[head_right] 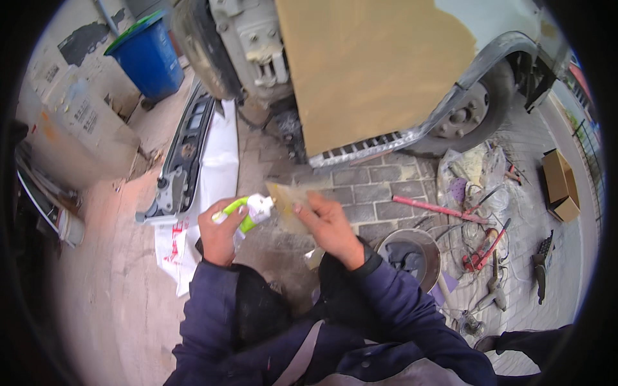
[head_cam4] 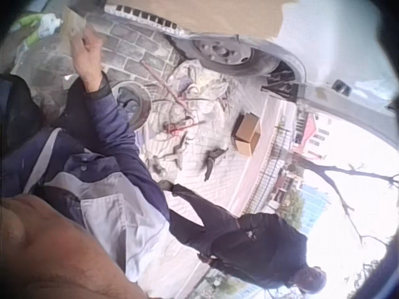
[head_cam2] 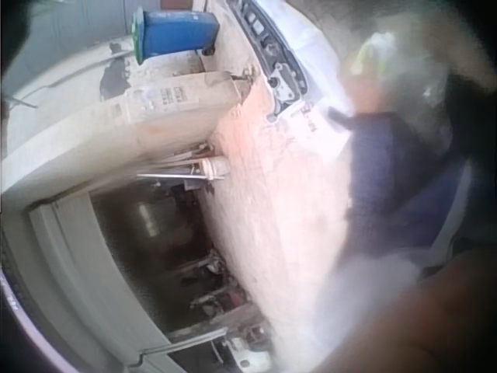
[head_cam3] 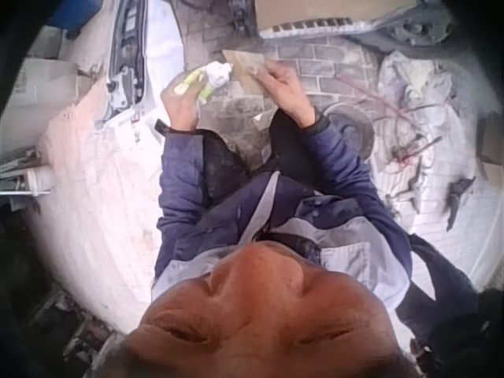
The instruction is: The person applies body filler to the front fender of a white truck using a spreader. They repeatedly dispense filler from a tube onto the spreader and smooth it across the surface.
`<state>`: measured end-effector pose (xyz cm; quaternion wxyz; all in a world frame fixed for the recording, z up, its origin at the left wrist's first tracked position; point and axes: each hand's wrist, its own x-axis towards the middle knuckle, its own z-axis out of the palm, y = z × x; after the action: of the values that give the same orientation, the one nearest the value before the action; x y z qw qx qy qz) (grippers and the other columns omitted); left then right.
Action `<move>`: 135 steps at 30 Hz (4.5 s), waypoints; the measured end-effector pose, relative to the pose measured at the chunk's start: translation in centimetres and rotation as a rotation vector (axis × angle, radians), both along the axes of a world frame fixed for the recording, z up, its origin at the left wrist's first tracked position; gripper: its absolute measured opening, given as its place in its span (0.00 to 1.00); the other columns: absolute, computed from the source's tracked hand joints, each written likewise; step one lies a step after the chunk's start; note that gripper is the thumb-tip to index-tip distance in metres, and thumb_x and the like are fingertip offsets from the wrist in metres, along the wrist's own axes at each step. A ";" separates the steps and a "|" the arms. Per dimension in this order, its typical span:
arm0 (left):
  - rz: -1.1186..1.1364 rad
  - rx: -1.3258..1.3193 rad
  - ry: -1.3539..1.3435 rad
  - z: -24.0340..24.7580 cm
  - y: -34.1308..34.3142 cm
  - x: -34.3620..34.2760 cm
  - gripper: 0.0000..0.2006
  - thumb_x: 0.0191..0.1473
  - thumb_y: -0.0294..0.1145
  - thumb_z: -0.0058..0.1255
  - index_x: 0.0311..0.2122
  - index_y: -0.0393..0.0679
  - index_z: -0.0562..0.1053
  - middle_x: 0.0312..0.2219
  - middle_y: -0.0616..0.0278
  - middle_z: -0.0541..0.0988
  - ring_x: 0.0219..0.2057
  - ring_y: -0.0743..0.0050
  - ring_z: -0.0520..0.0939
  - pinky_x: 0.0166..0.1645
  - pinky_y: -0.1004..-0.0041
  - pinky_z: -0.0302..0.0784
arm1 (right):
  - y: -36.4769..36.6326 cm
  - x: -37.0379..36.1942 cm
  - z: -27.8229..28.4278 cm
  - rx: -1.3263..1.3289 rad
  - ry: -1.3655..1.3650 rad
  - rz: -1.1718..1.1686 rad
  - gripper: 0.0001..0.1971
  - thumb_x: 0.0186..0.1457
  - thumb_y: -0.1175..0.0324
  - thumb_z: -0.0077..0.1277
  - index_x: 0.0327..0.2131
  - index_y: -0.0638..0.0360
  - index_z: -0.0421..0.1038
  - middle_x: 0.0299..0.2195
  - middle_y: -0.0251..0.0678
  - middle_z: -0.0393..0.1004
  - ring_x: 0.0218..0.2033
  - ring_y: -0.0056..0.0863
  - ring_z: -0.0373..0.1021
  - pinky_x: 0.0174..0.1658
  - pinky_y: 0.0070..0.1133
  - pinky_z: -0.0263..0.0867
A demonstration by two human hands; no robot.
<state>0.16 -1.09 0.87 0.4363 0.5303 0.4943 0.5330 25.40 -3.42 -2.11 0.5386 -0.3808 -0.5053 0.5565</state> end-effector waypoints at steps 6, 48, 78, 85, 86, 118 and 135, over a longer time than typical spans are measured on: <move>0.049 0.049 0.012 0.1 0.4 0.3 0.11 0.61 0.24 0.67 0.46 0.29 0.86 0.37 0.60 0.88 0.39 0.79 0.84 0.48 0.75 0.79 | -0.1 0.8 -0.4 0.156 -0.128 0.006 0.16 0.77 0.66 0.55 0.58 0.67 0.79 0.46 0.31 0.81 0.48 0.17 0.71 0.53 0.20 0.69; 0.025 0.054 0.021 -1.3 1.3 -1.2 0.11 0.60 0.26 0.68 0.45 0.29 0.86 0.37 0.59 0.88 0.38 0.77 0.85 0.47 0.74 0.80 | 11.5 4.4 15.7 1.023 -0.508 -0.620 0.23 0.62 0.81 0.59 0.60 0.55 0.80 0.42 0.42 0.81 0.46 0.43 0.77 0.51 0.35 0.74; 0.050 0.048 0.022 -1.9 1.1 -1.6 0.11 0.60 0.25 0.68 0.44 0.29 0.86 0.36 0.58 0.88 0.37 0.77 0.85 0.46 0.72 0.81 | 14.7 17.5 33.0 1.536 -1.217 -0.967 0.23 0.55 0.79 0.60 0.53 0.48 0.85 0.46 0.32 0.81 0.48 0.38 0.74 0.51 0.33 0.70; 0.015 0.046 0.046 -2.0 1.1 -1.5 0.11 0.59 0.24 0.68 0.45 0.28 0.86 0.37 0.57 0.89 0.38 0.76 0.85 0.47 0.72 0.82 | 13.5 16.0 27.4 1.457 -1.286 -0.883 0.28 0.49 0.79 0.60 0.56 0.51 0.83 0.46 0.31 0.79 0.48 0.37 0.73 0.50 0.33 0.71; -0.008 0.063 0.020 -2.1 1.2 -1.4 0.11 0.59 0.24 0.68 0.45 0.28 0.86 0.37 0.57 0.89 0.38 0.76 0.85 0.47 0.72 0.82 | 12.6 16.2 26.5 1.411 -1.328 -0.816 0.28 0.49 0.80 0.59 0.57 0.52 0.83 0.47 0.32 0.79 0.49 0.39 0.74 0.51 0.34 0.71; 0.019 0.047 0.085 -2.7 1.6 -2.2 0.09 0.59 0.22 0.67 0.44 0.30 0.87 0.36 0.56 0.90 0.38 0.75 0.87 0.47 0.72 0.82 | 14.2 15.1 33.9 1.478 -1.312 -0.983 0.23 0.57 0.79 0.56 0.56 0.50 0.82 0.48 0.34 0.81 0.51 0.39 0.74 0.52 0.36 0.72; 0.003 0.087 0.191 -3.1 1.6 -2.3 0.09 0.59 0.22 0.67 0.44 0.29 0.86 0.36 0.57 0.90 0.36 0.78 0.86 0.45 0.74 0.82 | 15.7 8.8 31.3 1.498 -1.355 -1.048 0.29 0.54 0.77 0.56 0.61 0.53 0.79 0.49 0.37 0.72 0.55 0.41 0.68 0.64 0.39 0.64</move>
<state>-2.13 0.51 -2.20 0.3629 0.5966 0.5109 0.5014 34.15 12.26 29.15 0.4133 -0.3498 -0.6763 -0.4995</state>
